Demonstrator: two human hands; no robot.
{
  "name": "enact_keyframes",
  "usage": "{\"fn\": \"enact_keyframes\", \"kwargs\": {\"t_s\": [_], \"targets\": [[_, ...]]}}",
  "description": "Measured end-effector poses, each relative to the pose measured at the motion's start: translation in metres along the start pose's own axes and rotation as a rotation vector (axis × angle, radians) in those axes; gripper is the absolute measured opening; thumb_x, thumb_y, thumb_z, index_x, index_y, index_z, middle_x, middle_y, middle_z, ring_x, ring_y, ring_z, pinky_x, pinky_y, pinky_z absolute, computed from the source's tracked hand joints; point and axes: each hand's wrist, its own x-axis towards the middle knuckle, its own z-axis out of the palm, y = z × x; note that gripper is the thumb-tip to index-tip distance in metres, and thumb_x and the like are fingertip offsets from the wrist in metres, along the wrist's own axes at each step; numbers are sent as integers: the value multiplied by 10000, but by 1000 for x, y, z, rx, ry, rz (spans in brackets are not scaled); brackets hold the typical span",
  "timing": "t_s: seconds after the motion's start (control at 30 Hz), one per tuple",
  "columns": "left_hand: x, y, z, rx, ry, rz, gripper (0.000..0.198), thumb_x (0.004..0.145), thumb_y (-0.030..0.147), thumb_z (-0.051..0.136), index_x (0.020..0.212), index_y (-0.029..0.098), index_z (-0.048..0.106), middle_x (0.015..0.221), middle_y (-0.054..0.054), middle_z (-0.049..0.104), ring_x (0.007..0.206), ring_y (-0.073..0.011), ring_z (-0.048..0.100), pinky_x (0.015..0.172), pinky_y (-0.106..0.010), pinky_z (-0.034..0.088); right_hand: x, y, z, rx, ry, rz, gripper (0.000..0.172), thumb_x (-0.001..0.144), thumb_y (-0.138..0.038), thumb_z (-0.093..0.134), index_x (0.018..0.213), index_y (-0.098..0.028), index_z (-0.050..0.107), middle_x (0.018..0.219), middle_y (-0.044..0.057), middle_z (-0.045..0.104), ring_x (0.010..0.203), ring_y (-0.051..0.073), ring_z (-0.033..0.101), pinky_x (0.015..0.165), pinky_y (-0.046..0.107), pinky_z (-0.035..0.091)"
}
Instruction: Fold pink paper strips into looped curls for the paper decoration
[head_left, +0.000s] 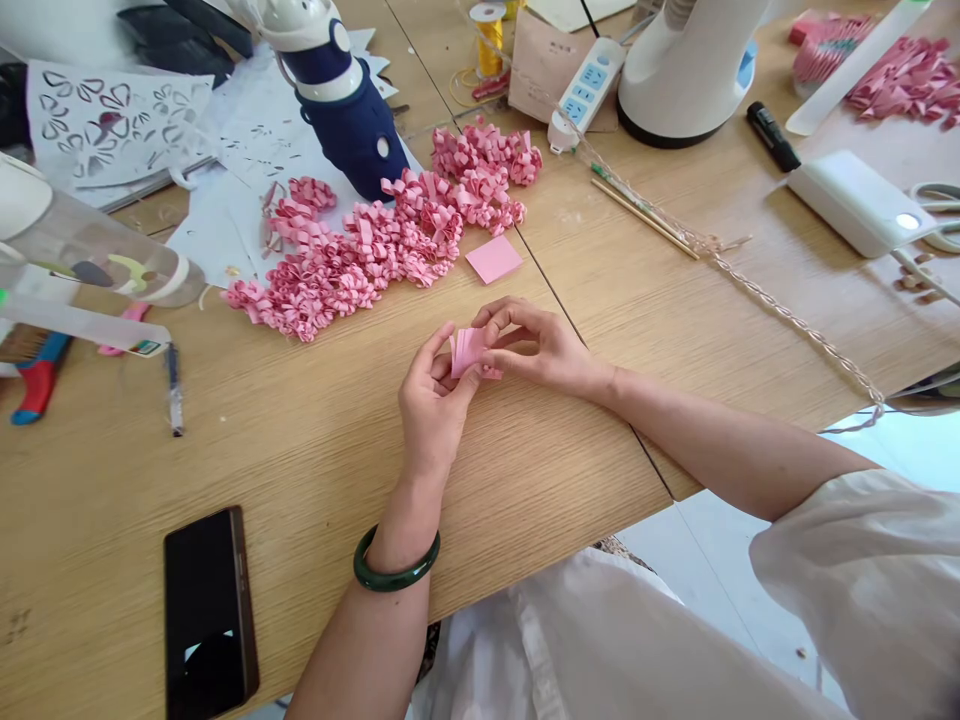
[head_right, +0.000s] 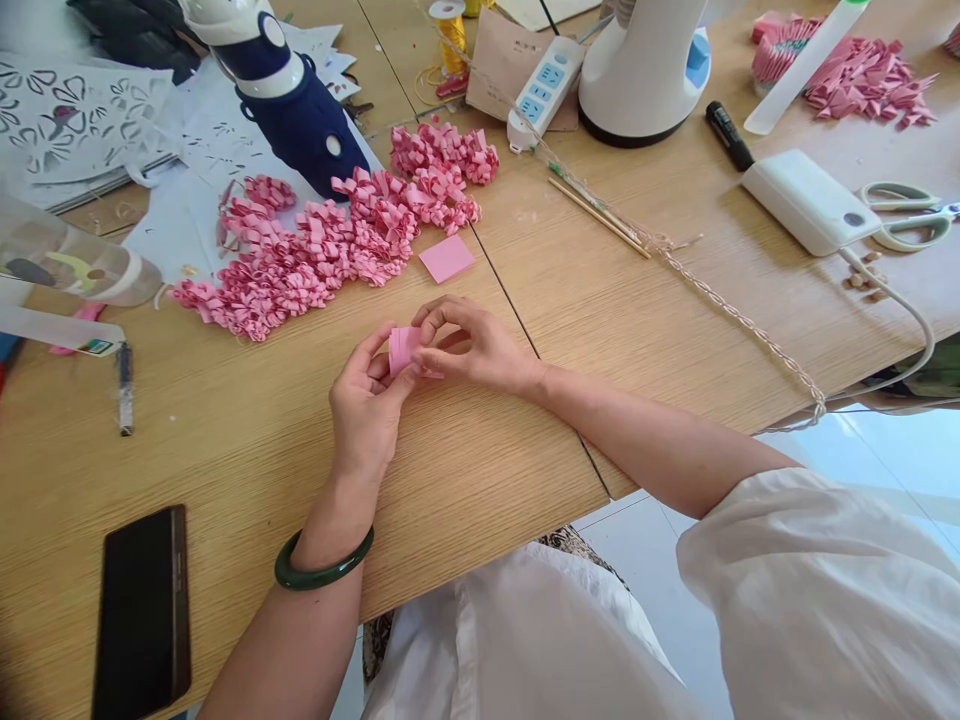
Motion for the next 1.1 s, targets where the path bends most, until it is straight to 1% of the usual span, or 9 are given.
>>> {"fn": "enact_keyframes", "kwargs": {"t_s": [0.17,0.27,0.37,0.47,0.53,0.67,0.8,0.97,1.1], "targets": [[0,-2,-1,11,27,16,592,786,219,814,1338,189,604,1190,-88,764,1088,-238,748,880,-313,650,1,1,-3,-49,87,-15,294,905,-463,675,852,-174,669,1160,101,669,1056,184,634,833,297,586],[-1,-4,-1,37,28,35,585,796,207,789,1347,188,592,1187,-89,764,1057,-234,758,866,-322,657,2,5,-4,-170,107,-78,240,919,-395,672,827,-174,691,1137,100,683,1055,193,625,876,334,562],[-1,-4,-1,62,43,61,573,793,191,778,1336,182,595,1142,-84,777,1004,-218,770,845,-308,661,2,7,-3,-274,127,-130,197,911,-336,688,818,-166,721,960,81,666,910,172,604,795,321,543],[-1,-3,1,82,43,72,567,793,185,773,1331,178,595,1106,-74,787,880,-191,784,811,-299,666,2,8,-2,-334,127,-140,180,916,-316,691,836,-166,749,816,47,623,789,145,554,707,288,508],[-1,-2,1,88,43,79,560,793,179,771,1325,178,597,1111,-71,786,857,-184,784,807,-298,667,2,8,-2,-362,116,-145,184,924,-329,691,844,-178,759,803,40,631,784,142,548,699,281,500],[-2,-2,2,82,51,90,553,790,177,780,1315,179,606,1134,-76,780,932,-196,780,828,-294,662,1,9,-3,-397,96,-156,266,943,-423,678,865,-186,771,812,49,661,807,153,556,711,294,503],[-2,-3,2,96,26,89,555,812,207,783,1333,190,593,1142,-77,777,892,-193,783,836,-315,664,1,9,-3,-420,91,-186,309,949,-466,666,880,-189,785,808,52,674,812,159,558,730,309,499],[-3,-4,2,109,15,98,552,825,218,781,1339,182,583,1141,-92,772,935,-209,779,855,-328,660,1,11,-3,-452,98,-217,301,947,-446,674,854,-180,781,792,53,674,793,160,547,736,317,489],[-3,-4,3,100,3,99,566,832,212,760,1360,165,562,1145,-104,765,945,-222,777,866,-344,657,1,11,-2,-470,100,-212,220,943,-357,679,854,-178,770,797,49,666,797,160,541,745,315,485]]}}
